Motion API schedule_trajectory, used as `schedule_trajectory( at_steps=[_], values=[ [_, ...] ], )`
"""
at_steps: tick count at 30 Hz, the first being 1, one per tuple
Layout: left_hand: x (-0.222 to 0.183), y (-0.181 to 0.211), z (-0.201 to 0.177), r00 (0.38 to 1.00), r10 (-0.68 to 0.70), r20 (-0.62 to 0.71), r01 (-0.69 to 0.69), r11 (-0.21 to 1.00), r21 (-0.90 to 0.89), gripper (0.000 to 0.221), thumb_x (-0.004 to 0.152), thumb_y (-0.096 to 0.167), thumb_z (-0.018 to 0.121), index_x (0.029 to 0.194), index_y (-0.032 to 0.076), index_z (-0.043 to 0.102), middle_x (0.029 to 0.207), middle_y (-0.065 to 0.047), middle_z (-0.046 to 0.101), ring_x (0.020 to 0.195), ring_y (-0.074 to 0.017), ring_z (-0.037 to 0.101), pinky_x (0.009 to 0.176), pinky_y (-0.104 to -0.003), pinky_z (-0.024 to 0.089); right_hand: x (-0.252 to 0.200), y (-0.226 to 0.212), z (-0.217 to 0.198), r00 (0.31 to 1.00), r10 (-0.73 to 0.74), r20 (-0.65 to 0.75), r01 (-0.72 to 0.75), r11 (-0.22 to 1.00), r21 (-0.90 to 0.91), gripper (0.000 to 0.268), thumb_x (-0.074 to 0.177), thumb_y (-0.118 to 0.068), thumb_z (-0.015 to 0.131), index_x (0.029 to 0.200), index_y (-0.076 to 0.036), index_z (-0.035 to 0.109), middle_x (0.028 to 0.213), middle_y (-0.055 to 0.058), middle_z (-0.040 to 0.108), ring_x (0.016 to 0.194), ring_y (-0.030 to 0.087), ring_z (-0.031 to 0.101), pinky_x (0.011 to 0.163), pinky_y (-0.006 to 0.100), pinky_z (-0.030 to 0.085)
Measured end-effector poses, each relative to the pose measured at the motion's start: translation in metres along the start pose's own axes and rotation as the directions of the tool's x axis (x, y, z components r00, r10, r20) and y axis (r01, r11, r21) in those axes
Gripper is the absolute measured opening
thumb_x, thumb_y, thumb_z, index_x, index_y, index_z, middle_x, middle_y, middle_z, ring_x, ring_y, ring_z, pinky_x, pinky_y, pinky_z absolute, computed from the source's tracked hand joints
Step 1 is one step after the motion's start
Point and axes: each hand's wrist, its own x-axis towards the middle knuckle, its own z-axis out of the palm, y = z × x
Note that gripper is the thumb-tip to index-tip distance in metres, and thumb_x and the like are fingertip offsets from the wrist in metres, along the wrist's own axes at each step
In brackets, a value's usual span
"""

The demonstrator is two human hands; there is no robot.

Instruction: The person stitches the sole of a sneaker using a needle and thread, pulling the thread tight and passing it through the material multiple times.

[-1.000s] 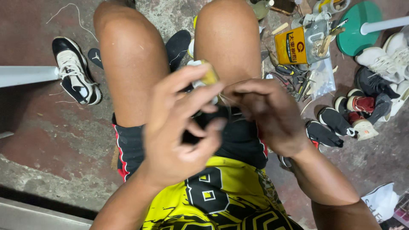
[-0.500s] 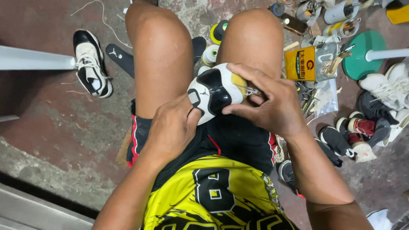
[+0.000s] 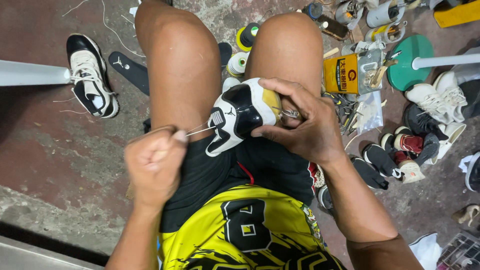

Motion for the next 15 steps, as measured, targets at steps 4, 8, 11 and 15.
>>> schedule_trajectory(
  at_steps=[4,8,11,15],
  values=[
    [-0.016,-0.052,-0.062,0.953,-0.138,-0.27,0.062,0.96,-0.273,0.053,0.097,-0.004,0.065,0.061,0.012,0.029,0.061,0.008,0.034,0.054,-0.0039,0.026,0.054,-0.023,0.021,0.002,0.003,0.0,1.0,-0.019,-0.004,0.019,1.0,0.013,0.076,0.069,-0.014,0.099,0.136,-0.013,0.065,0.114,-0.004,0.07,0.067,0.002,0.041,0.058,0.018,0.041],
    [-0.019,-0.097,-0.115,0.878,-0.339,-0.338,0.068,0.786,-0.614,0.042,0.098,-0.005,0.06,0.069,0.013,0.035,0.068,0.001,0.044,0.05,-0.004,0.033,0.049,-0.022,0.024,0.002,0.005,0.005,0.999,0.032,-0.023,-0.032,0.999,0.013,0.077,0.067,-0.012,0.1,0.137,-0.015,0.067,0.095,-0.003,0.056,0.069,0.0,0.041,0.059,0.017,0.04],
    [-0.015,-0.104,-0.111,0.781,-0.499,-0.376,0.266,0.81,-0.522,0.045,0.103,0.005,0.068,0.073,0.016,0.036,0.068,0.001,0.042,0.048,-0.0061,0.033,0.044,-0.026,0.024,0.001,0.005,0.007,1.0,0.019,-0.013,-0.018,0.994,0.104,0.073,0.072,-0.009,0.097,0.137,-0.014,0.065,0.123,-0.005,0.069,0.077,-0.002,0.048,0.064,0.014,0.044],
    [0.019,-0.063,-0.068,0.924,-0.073,-0.375,0.122,0.987,0.107,0.01,0.099,0.01,0.066,0.105,0.007,0.058,0.112,-0.003,0.058,0.083,-0.0071,0.049,0.074,-0.022,0.044,0.001,0.003,0.002,0.993,0.12,0.003,-0.12,0.985,0.121,0.076,0.069,-0.008,0.098,0.138,-0.012,0.065,0.108,-0.003,0.068,0.074,0.001,0.045,0.062,0.017,0.041]
  ],
)
